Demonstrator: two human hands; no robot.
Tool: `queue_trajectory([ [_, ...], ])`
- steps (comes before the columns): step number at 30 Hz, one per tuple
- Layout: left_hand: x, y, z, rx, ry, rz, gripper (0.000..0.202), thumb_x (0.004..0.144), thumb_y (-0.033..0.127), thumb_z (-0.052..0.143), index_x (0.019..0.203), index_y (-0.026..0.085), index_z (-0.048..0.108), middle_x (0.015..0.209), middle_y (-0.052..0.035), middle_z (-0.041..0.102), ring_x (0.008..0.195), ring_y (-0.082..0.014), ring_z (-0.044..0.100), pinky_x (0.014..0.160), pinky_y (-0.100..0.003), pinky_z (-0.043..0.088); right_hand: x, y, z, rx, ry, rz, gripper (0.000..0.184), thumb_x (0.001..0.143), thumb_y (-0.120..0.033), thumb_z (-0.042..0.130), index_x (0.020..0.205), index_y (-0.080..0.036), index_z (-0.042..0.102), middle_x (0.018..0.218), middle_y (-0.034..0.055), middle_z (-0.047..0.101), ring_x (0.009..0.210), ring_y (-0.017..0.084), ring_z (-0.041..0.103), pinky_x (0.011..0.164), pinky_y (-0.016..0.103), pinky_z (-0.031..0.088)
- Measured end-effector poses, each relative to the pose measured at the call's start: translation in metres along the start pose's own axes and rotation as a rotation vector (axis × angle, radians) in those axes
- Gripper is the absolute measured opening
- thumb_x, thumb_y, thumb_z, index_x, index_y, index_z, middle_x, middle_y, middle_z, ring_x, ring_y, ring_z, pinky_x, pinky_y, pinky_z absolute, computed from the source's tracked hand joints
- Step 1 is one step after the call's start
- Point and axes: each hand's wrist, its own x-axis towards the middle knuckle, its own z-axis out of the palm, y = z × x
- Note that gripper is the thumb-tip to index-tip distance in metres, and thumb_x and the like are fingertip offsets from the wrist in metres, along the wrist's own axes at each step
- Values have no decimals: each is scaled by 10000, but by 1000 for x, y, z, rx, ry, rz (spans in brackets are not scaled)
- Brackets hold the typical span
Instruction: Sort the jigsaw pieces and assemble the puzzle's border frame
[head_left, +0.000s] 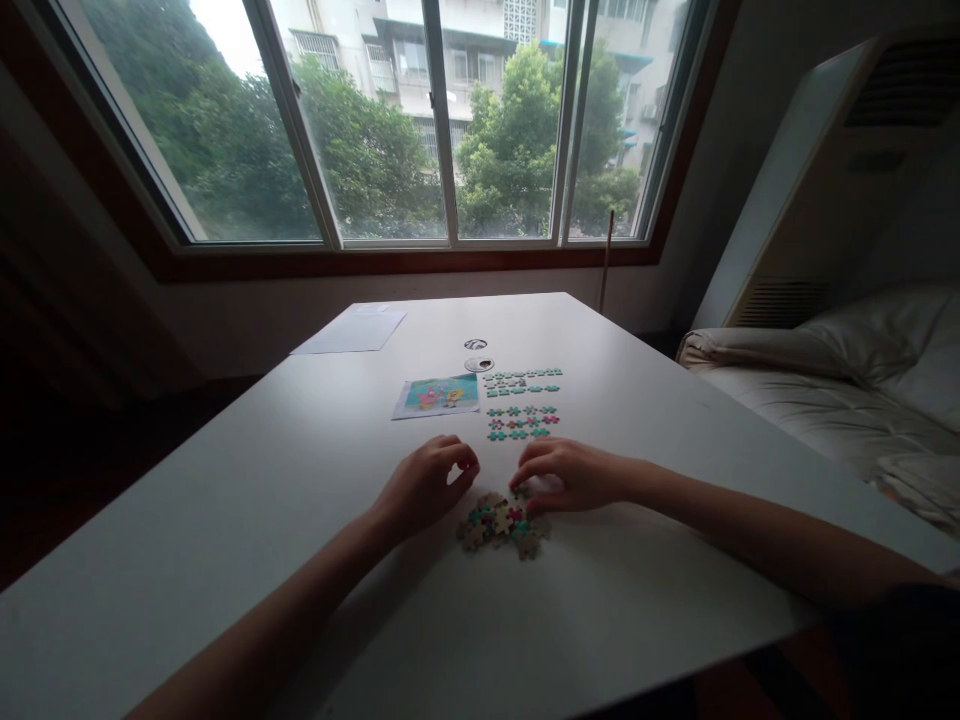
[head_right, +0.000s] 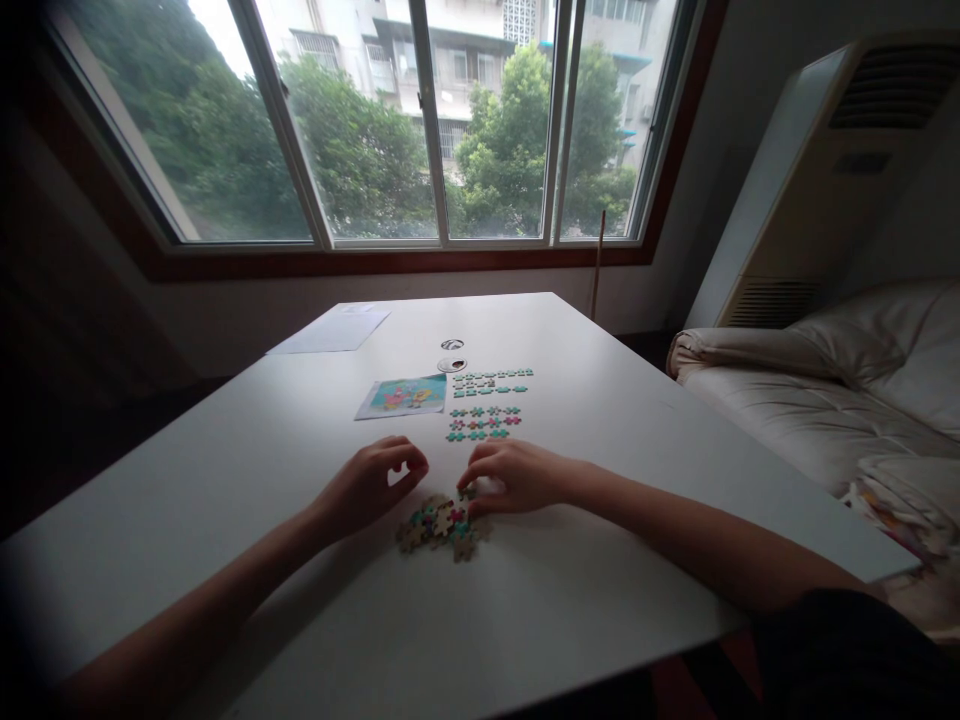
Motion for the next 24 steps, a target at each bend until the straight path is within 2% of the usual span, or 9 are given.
queue_trajectory([
  [6,1,0,1,-20,9,9,103,793,171,502,743,174,593,731,-22,558,653,-135,495,594,-233,391,2,-3,5,92,-5,26,240,783,-307,592,971,-167,644,883,72,617,811,131,568,763,255,449],
  [10,1,6,0,-69,4,12,111,795,178,512,737,165,605,712,-19,556,635,-127,492,585,-230,390,3,-2,5,156,48,59,169,790,-276,579,878,-148,645,831,56,624,721,106,555,672,223,469],
  [14,1,15,-4,-211,-56,69,125,808,205,519,785,163,635,709,-16,562,634,-114,507,583,-212,402,5,-5,2,167,146,48,105,794,-233,567,821,-149,622,765,37,636,664,97,555,626,217,475],
  [19,2,23,-6,-320,-60,73,162,793,290,580,875,169,650,718,-13,585,636,-109,521,578,-205,408,5,-6,1,-34,371,-69,80,815,-220,551,789,-165,602,748,39,650,703,110,577,690,252,462],
  [24,3,32,-6,-345,-36,25,168,753,314,629,814,160,657,689,-10,595,608,-109,516,577,-212,410,3,-5,4,-331,463,-185,37,813,-196,556,817,-187,591,850,21,667,758,114,570,748,286,419],
])
